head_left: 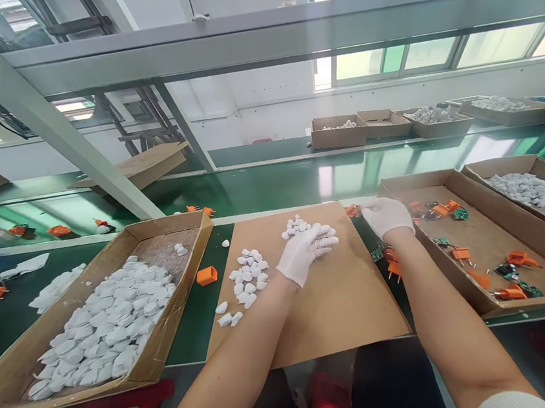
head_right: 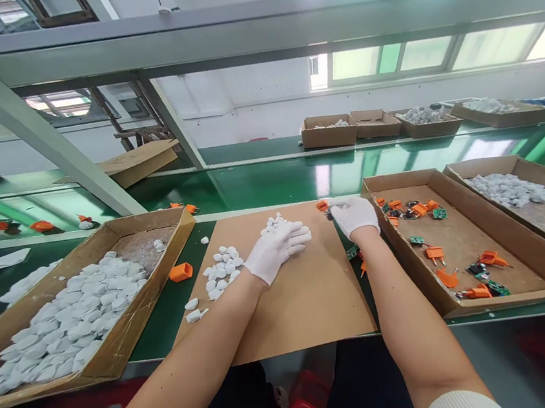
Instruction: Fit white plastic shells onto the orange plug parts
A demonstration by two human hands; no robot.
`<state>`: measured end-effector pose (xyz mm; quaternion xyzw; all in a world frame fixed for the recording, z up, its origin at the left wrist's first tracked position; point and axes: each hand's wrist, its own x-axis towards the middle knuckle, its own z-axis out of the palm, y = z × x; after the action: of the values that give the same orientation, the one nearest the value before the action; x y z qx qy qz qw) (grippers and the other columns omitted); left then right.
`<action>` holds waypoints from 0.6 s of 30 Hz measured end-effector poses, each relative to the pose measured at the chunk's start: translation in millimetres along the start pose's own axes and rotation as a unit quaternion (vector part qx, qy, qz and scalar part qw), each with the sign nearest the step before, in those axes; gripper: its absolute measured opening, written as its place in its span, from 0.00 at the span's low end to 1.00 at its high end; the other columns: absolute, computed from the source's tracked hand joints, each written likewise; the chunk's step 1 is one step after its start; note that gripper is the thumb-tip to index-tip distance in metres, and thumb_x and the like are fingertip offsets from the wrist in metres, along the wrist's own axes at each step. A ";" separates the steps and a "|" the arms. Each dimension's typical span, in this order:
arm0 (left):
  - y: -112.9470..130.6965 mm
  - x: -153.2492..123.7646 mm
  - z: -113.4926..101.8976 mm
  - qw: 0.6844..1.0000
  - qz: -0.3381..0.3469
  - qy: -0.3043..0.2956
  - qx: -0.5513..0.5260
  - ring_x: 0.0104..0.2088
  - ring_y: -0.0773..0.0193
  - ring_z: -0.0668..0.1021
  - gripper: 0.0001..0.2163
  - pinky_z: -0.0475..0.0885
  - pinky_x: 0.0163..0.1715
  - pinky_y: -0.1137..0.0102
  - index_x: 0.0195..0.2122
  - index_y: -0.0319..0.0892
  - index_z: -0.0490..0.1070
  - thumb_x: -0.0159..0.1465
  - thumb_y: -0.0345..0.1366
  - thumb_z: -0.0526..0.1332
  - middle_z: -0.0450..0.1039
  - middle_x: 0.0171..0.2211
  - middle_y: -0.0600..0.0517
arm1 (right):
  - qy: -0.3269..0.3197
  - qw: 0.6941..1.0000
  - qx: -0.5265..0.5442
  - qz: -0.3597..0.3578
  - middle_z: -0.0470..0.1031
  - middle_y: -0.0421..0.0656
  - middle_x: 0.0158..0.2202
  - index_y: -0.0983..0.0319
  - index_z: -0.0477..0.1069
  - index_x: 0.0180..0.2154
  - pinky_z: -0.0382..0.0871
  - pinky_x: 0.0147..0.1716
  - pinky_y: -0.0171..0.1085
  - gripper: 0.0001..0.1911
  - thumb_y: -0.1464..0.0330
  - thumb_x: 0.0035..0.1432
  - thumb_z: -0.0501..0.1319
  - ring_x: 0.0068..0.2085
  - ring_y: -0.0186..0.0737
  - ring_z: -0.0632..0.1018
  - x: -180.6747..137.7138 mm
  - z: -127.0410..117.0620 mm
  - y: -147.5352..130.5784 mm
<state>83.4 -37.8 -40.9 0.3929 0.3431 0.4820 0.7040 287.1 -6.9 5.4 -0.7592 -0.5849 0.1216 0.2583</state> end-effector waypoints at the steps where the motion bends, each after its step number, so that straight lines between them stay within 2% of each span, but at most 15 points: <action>1: -2.0 0.2 0.9 1.000 0.001 -0.001 0.003 0.50 0.52 0.78 0.17 0.71 0.47 0.63 0.47 0.40 0.74 0.61 0.44 0.67 0.74 0.52 0.40 | 0.003 0.996 0.089 -0.021 0.82 0.44 0.40 0.58 0.82 0.41 0.70 0.44 0.40 0.15 0.64 0.54 0.62 0.42 0.46 0.80 -5.1 3.9 -3.8; 4: -2.8 -1.2 5.7 1.000 0.005 0.002 -0.011 0.53 0.54 0.77 0.17 0.70 0.53 0.60 0.48 0.43 0.72 0.58 0.39 0.70 0.73 0.53 0.43 | -0.040 0.950 0.306 -0.049 0.83 0.45 0.37 0.62 0.82 0.41 0.72 0.40 0.37 0.15 0.66 0.50 0.65 0.34 0.39 0.78 -20.0 21.2 -14.2; 7: 3.2 -3.3 9.5 0.999 0.010 0.043 -0.017 0.52 0.55 0.77 0.11 0.70 0.54 0.60 0.40 0.41 0.73 0.59 0.38 0.69 0.75 0.49 0.44 | -0.087 0.897 0.432 -0.025 0.82 0.46 0.36 0.63 0.82 0.41 0.74 0.36 0.37 0.16 0.66 0.48 0.66 0.29 0.35 0.75 -31.4 35.4 -22.2; 10: 8.7 -3.9 9.2 0.997 0.031 0.066 -0.037 0.48 0.55 0.78 0.08 0.70 0.54 0.59 0.34 0.39 0.74 0.60 0.37 0.68 0.76 0.43 0.45 | -0.119 0.867 0.484 -0.010 0.81 0.45 0.34 0.63 0.82 0.40 0.73 0.35 0.38 0.18 0.64 0.45 0.69 0.29 0.35 0.75 -39.3 38.7 -29.3; 13: 8.8 -2.8 7.5 0.992 0.061 0.010 -0.111 0.45 0.57 0.78 0.06 0.71 0.53 0.57 0.35 0.40 0.73 0.62 0.37 0.66 0.75 0.42 0.45 | -0.142 0.859 0.491 -0.015 0.80 0.44 0.31 0.63 0.82 0.38 0.71 0.33 0.38 0.19 0.62 0.43 0.70 0.29 0.35 0.72 -45.0 37.4 -36.0; 16: 6.8 -2.4 8.9 0.985 0.074 -0.049 -0.148 0.45 0.59 0.77 0.04 0.70 0.55 0.58 0.37 0.41 0.73 0.64 0.35 0.63 0.74 0.45 0.47 | -0.145 0.847 0.512 -0.008 0.80 0.44 0.35 0.63 0.81 0.40 0.68 0.32 0.37 0.19 0.61 0.45 0.70 0.27 0.32 0.69 -49.7 38.7 -39.9; 18: 7.5 -3.2 11.2 0.987 0.071 -0.042 -0.137 0.48 0.59 0.76 0.03 0.70 0.55 0.59 0.37 0.41 0.74 0.65 0.34 0.62 0.74 0.45 0.47 | -0.143 0.838 0.527 0.001 0.80 0.44 0.36 0.63 0.81 0.42 0.67 0.32 0.37 0.20 0.60 0.46 0.70 0.27 0.31 0.68 -51.4 40.9 -39.9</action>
<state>89.0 -41.6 -28.8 0.3361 0.2146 0.5565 0.7289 219.5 -38.3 -13.5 -0.4831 -0.4620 0.5188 0.5329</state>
